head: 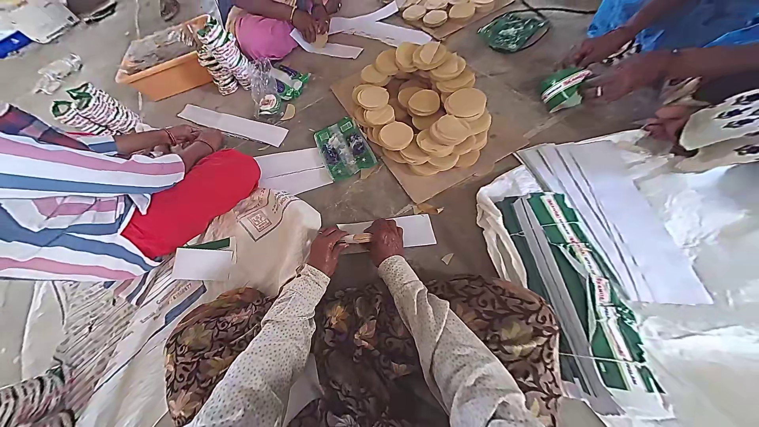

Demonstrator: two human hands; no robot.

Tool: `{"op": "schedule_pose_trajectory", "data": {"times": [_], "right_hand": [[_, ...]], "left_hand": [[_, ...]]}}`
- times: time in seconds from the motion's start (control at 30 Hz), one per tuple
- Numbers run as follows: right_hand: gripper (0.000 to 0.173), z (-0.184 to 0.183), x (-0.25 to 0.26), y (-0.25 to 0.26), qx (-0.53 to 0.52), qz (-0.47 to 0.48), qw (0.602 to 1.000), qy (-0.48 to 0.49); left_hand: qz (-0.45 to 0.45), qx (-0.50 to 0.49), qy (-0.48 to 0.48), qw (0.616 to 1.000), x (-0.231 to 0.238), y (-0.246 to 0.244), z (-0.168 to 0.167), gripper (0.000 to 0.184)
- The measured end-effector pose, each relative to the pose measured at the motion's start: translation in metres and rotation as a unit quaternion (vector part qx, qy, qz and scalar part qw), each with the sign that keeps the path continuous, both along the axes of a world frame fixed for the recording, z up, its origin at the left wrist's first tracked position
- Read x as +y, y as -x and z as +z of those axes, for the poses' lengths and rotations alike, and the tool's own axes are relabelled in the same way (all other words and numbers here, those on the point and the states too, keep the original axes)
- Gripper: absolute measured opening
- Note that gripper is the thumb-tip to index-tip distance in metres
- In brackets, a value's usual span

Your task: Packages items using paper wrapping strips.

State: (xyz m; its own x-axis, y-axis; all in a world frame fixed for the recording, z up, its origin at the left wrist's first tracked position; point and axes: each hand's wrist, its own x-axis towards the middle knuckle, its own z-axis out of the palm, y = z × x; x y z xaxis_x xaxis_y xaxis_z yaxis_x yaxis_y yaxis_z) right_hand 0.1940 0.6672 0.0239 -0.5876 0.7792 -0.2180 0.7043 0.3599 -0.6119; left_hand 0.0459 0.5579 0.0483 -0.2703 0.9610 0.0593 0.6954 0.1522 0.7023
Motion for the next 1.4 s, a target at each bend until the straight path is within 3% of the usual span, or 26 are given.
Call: {"op": "schedule_pose_trajectory", "data": {"times": [0.07,0.1,0.17,0.2,0.23,0.3,0.33,0.43,0.47,0.5,0.57,0.6,0.67,0.73,0.8,0.9,0.97,1.03,1.1,1.27,1.4], "right_hand": [[0.054,0.008,0.0,-0.012,0.036,-0.088,0.995,0.022],[0.054,0.013,-0.003,-0.019,0.072,-0.134,0.988,0.038],[0.037,0.023,-0.019,-0.033,0.16,-0.198,0.963,0.092],[0.029,0.028,-0.031,-0.035,0.2,-0.224,0.942,0.152],[0.032,0.035,-0.043,-0.035,0.242,-0.244,0.904,0.255],[0.068,0.05,-0.065,-0.029,0.319,-0.242,0.767,0.502],[0.087,0.05,-0.073,-0.025,0.364,-0.243,0.69,0.576],[0.11,0.038,-0.073,-0.009,0.532,-0.267,0.507,0.624],[0.107,0.036,-0.064,-0.005,0.577,-0.295,0.47,0.6],[0.09,0.035,-0.052,0.0,0.602,-0.341,0.449,0.566],[0.039,0.034,-0.028,0.003,0.602,-0.435,0.437,0.507],[0.026,0.034,-0.019,0.003,0.596,-0.467,0.435,0.487],[0.025,0.028,-0.006,-0.001,0.588,-0.497,0.448,0.455],[0.027,0.02,-0.002,-0.003,0.567,-0.523,0.477,0.422],[0.035,0.009,-0.005,-0.003,0.536,-0.543,0.525,0.378],[0.048,0.01,-0.017,0.002,0.476,-0.537,0.617,0.323],[0.05,0.01,-0.024,0.002,0.429,-0.482,0.715,0.269],[0.045,0.007,-0.027,-0.003,0.344,-0.357,0.856,0.146],[0.054,0.008,-0.03,-0.004,0.261,-0.23,0.937,0.018],[0.082,0.011,-0.037,0.006,0.112,-0.126,0.984,-0.061],[0.093,0.009,-0.038,0.008,0.082,-0.085,0.99,-0.078]], "left_hand": [[0.052,-0.025,-0.016,0.998,0.002,0.001,-0.001,0.024],[0.08,-0.037,-0.044,0.995,0.004,0.001,-0.002,0.024],[0.132,-0.07,-0.127,0.981,0.012,-0.002,-0.002,0.025],[0.152,-0.106,-0.16,0.97,0.017,-0.007,0.003,0.025],[0.166,-0.152,-0.192,0.955,0.023,-0.013,0.01,0.026],[0.171,-0.242,-0.265,0.917,0.031,-0.026,0.027,0.024],[0.163,-0.279,-0.299,0.898,0.034,-0.032,0.037,0.022],[0.095,-0.33,-0.36,0.867,0.023,-0.035,0.056,0.022],[0.074,-0.325,-0.368,0.868,0.016,-0.032,0.057,0.023],[0.055,-0.321,-0.37,0.87,0.008,-0.027,0.057,0.024],[0.025,-0.317,-0.356,0.879,-0.009,-0.012,0.053,0.024],[0.025,-0.307,-0.347,0.886,-0.017,-0.006,0.05,0.024],[0.049,-0.263,-0.321,0.908,-0.028,0.006,0.039,0.022],[0.064,-0.151,-0.273,0.948,-0.033,0.015,0.024,0.022],[0.05,-0.017,-0.206,0.977,-0.03,0.016,0.012,0.024],[0.004,0.067,-0.124,0.99,-0.02,0.006,-0.001,0.019],[-0.002,0.102,-0.069,0.992,-0.011,-0.005,-0.003,0.02],[0.008,0.124,-0.02,0.992,-0.002,-0.016,0.002,0.022],[0.018,0.14,0.019,0.99,0.005,-0.025,0.01,0.023],[0.046,0.154,-0.001,0.987,0.019,-0.038,0.009,0.024],[0.118,0.037,0.008,0.992,0.023,-0.042,0.008,0.062]]}}
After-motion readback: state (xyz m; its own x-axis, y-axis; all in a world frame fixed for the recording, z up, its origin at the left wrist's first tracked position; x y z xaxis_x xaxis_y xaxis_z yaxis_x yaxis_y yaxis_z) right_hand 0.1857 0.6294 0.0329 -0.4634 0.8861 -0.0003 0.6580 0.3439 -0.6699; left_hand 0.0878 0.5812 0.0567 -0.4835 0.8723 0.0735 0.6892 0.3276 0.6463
